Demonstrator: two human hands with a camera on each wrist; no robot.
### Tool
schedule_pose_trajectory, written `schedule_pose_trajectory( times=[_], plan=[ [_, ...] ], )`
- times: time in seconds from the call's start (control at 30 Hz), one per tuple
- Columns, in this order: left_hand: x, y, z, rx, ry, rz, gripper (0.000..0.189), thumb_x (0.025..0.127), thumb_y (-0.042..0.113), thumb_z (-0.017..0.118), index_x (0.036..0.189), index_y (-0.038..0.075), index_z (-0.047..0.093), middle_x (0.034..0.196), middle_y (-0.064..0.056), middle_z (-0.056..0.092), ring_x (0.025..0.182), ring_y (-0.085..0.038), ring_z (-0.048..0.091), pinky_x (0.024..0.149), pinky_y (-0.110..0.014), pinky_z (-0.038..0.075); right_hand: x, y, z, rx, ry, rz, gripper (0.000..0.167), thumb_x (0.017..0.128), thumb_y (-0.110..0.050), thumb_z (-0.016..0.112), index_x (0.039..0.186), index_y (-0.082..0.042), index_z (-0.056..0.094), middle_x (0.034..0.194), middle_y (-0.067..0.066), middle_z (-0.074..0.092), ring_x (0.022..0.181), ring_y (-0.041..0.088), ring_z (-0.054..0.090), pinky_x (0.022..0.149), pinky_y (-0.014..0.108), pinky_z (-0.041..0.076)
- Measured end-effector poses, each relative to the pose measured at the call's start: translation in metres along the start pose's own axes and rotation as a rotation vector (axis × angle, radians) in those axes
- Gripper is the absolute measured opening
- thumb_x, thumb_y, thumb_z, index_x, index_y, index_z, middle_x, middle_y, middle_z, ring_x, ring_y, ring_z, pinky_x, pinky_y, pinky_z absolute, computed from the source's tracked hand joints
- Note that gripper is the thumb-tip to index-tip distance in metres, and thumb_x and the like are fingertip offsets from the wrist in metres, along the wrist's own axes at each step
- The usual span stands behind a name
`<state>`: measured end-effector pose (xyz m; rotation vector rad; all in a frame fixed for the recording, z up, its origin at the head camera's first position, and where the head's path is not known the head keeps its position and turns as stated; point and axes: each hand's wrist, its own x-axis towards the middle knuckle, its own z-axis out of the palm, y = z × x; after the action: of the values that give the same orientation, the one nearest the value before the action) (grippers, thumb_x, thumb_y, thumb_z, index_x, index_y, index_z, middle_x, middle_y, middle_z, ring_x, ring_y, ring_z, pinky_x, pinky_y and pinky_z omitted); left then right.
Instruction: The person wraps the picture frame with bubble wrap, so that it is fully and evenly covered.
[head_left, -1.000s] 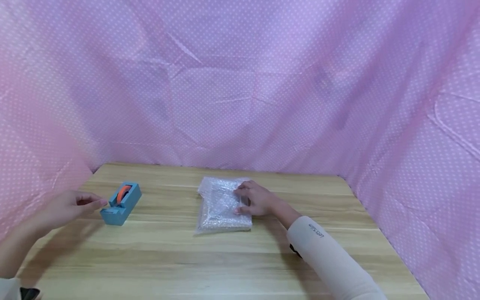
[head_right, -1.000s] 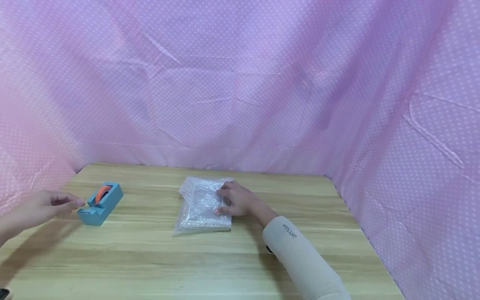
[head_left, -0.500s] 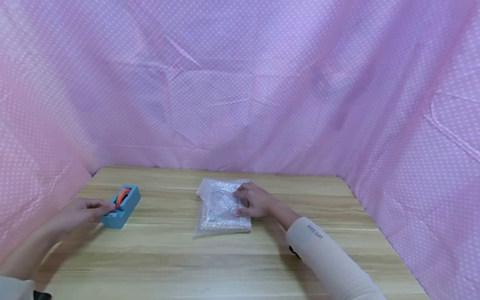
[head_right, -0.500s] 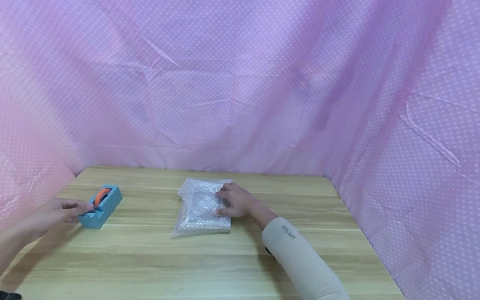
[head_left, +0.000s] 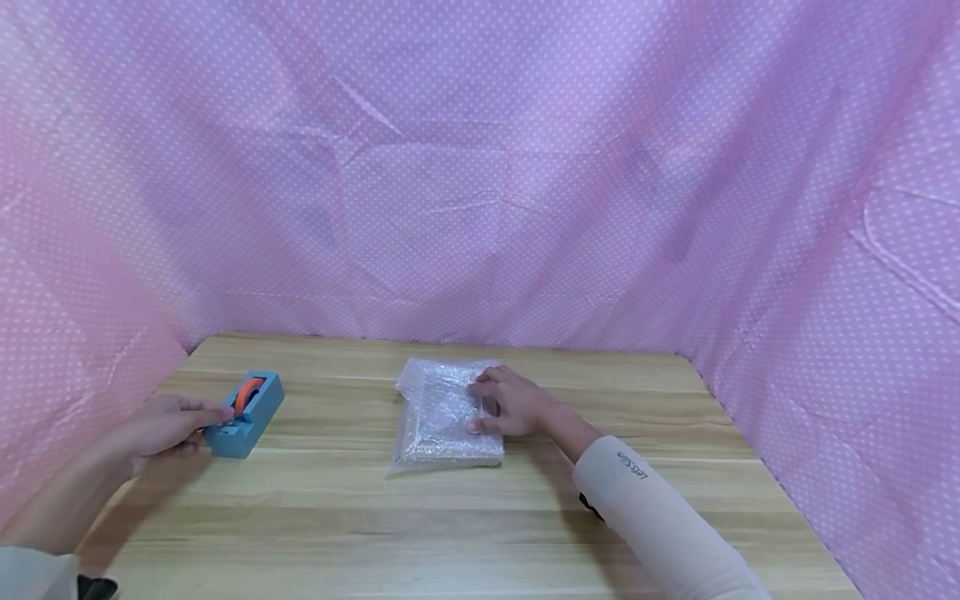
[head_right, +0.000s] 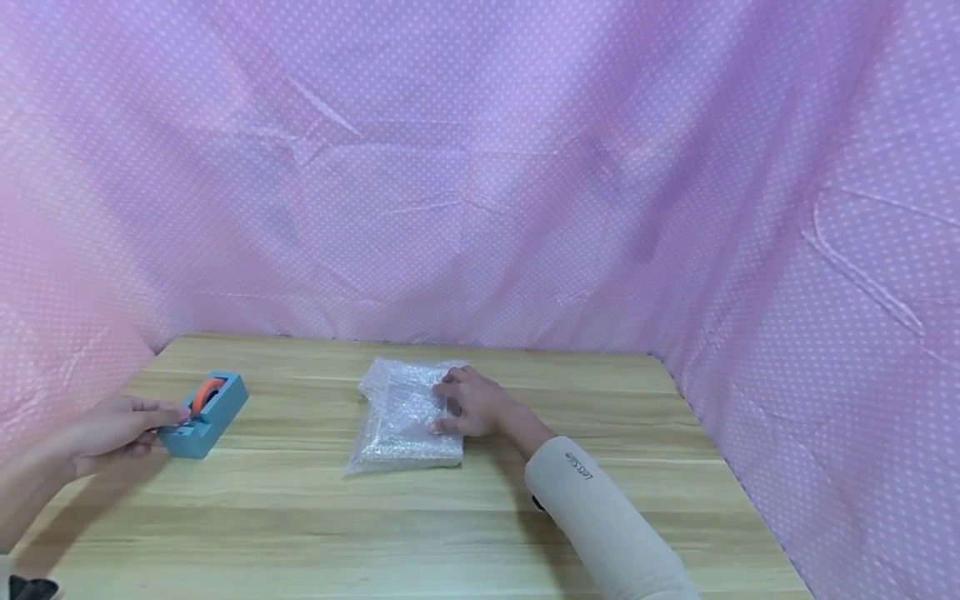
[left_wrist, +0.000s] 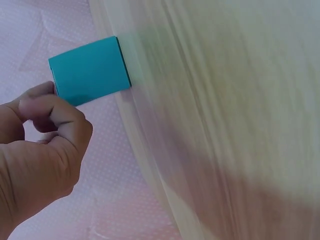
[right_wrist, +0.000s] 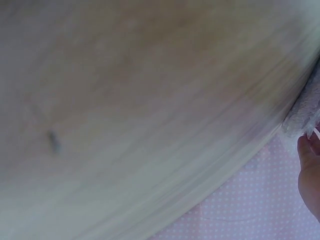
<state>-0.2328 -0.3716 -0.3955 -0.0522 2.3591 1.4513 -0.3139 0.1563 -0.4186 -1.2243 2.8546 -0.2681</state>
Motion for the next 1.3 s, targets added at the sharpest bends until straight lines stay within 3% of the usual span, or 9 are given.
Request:
schedule_pose_trajectory(
  times=[0.2, 0.37, 0.9, 1.13, 1.3],
  plan=[
    [0.000, 0.003, 0.002, -0.216, -0.010, -0.077, 0.016, 0.101, 0.016, 0.061, 0.091, 0.005, 0.067, 0.073, 0.004, 0.060, 0.066, -0.002, 0.061, 0.067, -0.021, 0.059, 0.000, 0.001, 0.001, 0.000, 0.013, -0.007, 0.073, 0.094, -0.061, 0.062, 0.148, -0.012, 0.055, 0.145, 0.010, 0.054, 0.134, 0.028, 0.047, 0.113, 0.047, 0.041],
    [0.000, 0.004, 0.003, -0.351, -0.022, -0.083, 0.019, 0.102, 0.012, 0.059, 0.089, 0.006, 0.071, 0.078, -0.002, 0.064, 0.069, -0.006, 0.066, 0.072, -0.023, 0.060, 0.000, 0.002, -0.001, 0.008, 0.011, -0.006, 0.074, 0.094, -0.061, 0.063, 0.148, -0.011, 0.054, 0.145, 0.012, 0.053, 0.135, 0.029, 0.046, 0.114, 0.047, 0.040],
    [-0.002, 0.001, 0.006, -0.416, -0.015, -0.088, 0.015, 0.100, 0.009, 0.063, 0.089, 0.003, 0.072, 0.079, -0.001, 0.065, 0.072, -0.007, 0.067, 0.076, -0.024, 0.061, 0.001, 0.001, 0.001, 0.014, 0.006, -0.009, 0.075, 0.094, -0.061, 0.062, 0.148, -0.010, 0.054, 0.145, 0.012, 0.053, 0.135, 0.028, 0.046, 0.115, 0.047, 0.039],
    [-0.005, -0.003, 0.006, -0.522, 0.000, -0.076, 0.021, 0.098, 0.002, 0.058, 0.083, 0.005, 0.072, 0.077, -0.001, 0.064, 0.073, -0.009, 0.069, 0.078, -0.025, 0.061, 0.002, 0.001, 0.001, 0.010, 0.020, -0.011, 0.075, 0.094, -0.061, 0.063, 0.148, -0.010, 0.054, 0.144, 0.012, 0.054, 0.134, 0.029, 0.047, 0.114, 0.046, 0.040],
    [-0.009, -0.006, 0.007, -0.638, -0.026, -0.056, 0.027, 0.097, -0.003, 0.052, 0.081, 0.004, 0.072, 0.077, -0.002, 0.065, 0.077, -0.011, 0.070, 0.082, -0.028, 0.060, 0.003, 0.001, 0.002, 0.013, 0.012, -0.008, 0.075, 0.093, -0.061, 0.063, 0.148, -0.011, 0.054, 0.144, 0.012, 0.054, 0.134, 0.028, 0.047, 0.114, 0.046, 0.040]
  ],
)
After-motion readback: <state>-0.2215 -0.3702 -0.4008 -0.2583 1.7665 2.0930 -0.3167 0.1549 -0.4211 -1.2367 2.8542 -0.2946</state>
